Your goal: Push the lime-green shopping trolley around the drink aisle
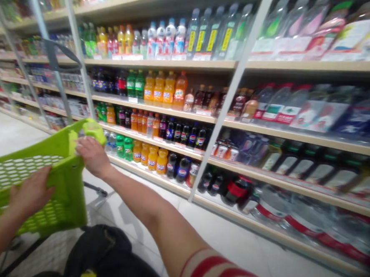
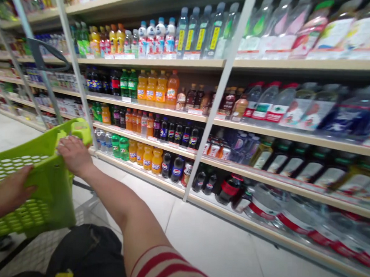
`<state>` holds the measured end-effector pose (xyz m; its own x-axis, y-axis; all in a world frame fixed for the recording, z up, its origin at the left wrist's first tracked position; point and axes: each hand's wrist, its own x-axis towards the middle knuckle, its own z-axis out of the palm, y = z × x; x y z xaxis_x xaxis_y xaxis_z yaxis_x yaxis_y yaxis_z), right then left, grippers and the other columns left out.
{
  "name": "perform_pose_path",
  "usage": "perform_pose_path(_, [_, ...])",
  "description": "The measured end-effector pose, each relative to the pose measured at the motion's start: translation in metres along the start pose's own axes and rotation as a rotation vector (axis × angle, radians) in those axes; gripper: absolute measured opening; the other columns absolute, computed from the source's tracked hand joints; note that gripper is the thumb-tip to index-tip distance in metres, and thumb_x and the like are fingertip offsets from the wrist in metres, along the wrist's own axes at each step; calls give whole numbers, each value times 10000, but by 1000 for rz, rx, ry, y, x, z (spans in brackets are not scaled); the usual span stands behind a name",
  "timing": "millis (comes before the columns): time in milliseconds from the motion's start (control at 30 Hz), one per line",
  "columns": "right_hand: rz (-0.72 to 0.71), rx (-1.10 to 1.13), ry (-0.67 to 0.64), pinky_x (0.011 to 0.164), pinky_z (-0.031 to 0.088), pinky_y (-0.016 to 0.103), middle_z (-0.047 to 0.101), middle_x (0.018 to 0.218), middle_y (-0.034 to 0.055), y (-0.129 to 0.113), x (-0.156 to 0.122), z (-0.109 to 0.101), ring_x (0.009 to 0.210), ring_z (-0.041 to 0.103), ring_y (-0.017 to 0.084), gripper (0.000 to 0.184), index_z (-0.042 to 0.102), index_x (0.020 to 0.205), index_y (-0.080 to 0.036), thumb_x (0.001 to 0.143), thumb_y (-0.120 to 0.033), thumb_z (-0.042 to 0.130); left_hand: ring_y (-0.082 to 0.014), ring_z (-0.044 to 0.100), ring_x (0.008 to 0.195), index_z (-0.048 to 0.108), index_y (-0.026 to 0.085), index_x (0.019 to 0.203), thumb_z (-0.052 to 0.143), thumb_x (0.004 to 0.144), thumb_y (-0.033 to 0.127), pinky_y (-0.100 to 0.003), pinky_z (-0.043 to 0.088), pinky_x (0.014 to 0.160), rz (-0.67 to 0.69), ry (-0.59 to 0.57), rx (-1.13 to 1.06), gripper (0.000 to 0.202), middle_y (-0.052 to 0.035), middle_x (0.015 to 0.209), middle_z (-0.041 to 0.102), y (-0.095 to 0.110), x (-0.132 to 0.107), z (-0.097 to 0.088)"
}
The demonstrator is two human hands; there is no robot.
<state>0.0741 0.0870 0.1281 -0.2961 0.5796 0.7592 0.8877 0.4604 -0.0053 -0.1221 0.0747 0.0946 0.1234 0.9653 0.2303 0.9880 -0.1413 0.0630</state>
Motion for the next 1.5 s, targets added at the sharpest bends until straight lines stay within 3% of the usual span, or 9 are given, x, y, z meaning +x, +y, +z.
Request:
perform_pose_path(133, [-95,132,8,1062,285,353,551,1233,78,-1,-3,7,1252,371,169,237,613,1042,-160,872,-125,451,-235,249,1321,199,95,1357,333,830,235,-549,235,1030,-118,-38,-5,561,-128,1459,237,13,-27,-14])
perform_pose_path(333, [14,160,183,1056,302,434,534,1246,123,10,-7,15,1263,361,225,270,611,1067,-141,839,-102,471,-239,200,1343,202,163,1382,396,787,181,-583,185,1049,-103,-48,-50,626,-100,1471,211,-3,-36,-4])
perform_pose_path(533, [-188,184,108,1028,348,437,562,1217,101,-16,-12,30,1242,396,211,251,633,1024,-173,846,-111,468,-229,217,1339,216,205,1377,424,784,196,-579,189,1052,-108,-7,-45,628,-76,1465,237,-6,-39,3])
perform_pose_path(667, [-155,154,156,1030,345,453,544,1242,97,3,-13,21,1260,372,209,281,614,1072,-176,858,-110,444,-247,167,1353,197,202,1386,440,764,209,-589,199,1044,-205,-44,-56,668,-70,1480,184,-15,-42,7])
perform_pose_path(767, [-94,120,208,1033,333,472,532,1256,99,12,-16,17,1272,354,222,287,609,1087,-172,866,-119,434,-258,135,1359,169,212,1395,446,754,223,-604,187,1041,-198,-64,-50,698,-54,1489,143,-18,-46,9])
perform_pose_path(1033, [-267,139,96,1032,350,430,559,1228,82,-34,-22,43,1251,386,224,252,627,1060,-179,859,-140,478,-253,147,1357,168,227,1397,412,758,201,-602,189,1042,-172,-68,-19,685,-38,1489,149,-16,-49,7])
perform_pose_path(1233, [-52,105,219,1050,316,457,526,1261,91,13,-21,22,1286,325,208,306,581,1129,-175,877,-124,413,-251,158,1355,163,206,1398,411,766,206,-607,184,1039,-175,-57,-14,679,-54,1487,148,-12,-52,10])
perform_pose_path(1300, [-27,107,240,1051,310,469,520,1267,95,17,-24,21,1296,306,206,308,575,1135,-172,881,-127,406,-251,155,1356,161,203,1398,412,766,208,-606,192,1036,-173,-44,-15,679,-58,1487,150,-10,-53,13])
perform_pose_path(1500, [-271,152,140,1032,350,443,563,1222,85,-22,-33,36,1269,361,213,265,627,1053,-180,867,-122,447,-262,173,1350,171,213,1397,407,763,205,-611,203,1027,-157,-32,-32,676,-60,1483,165,-9,-52,14])
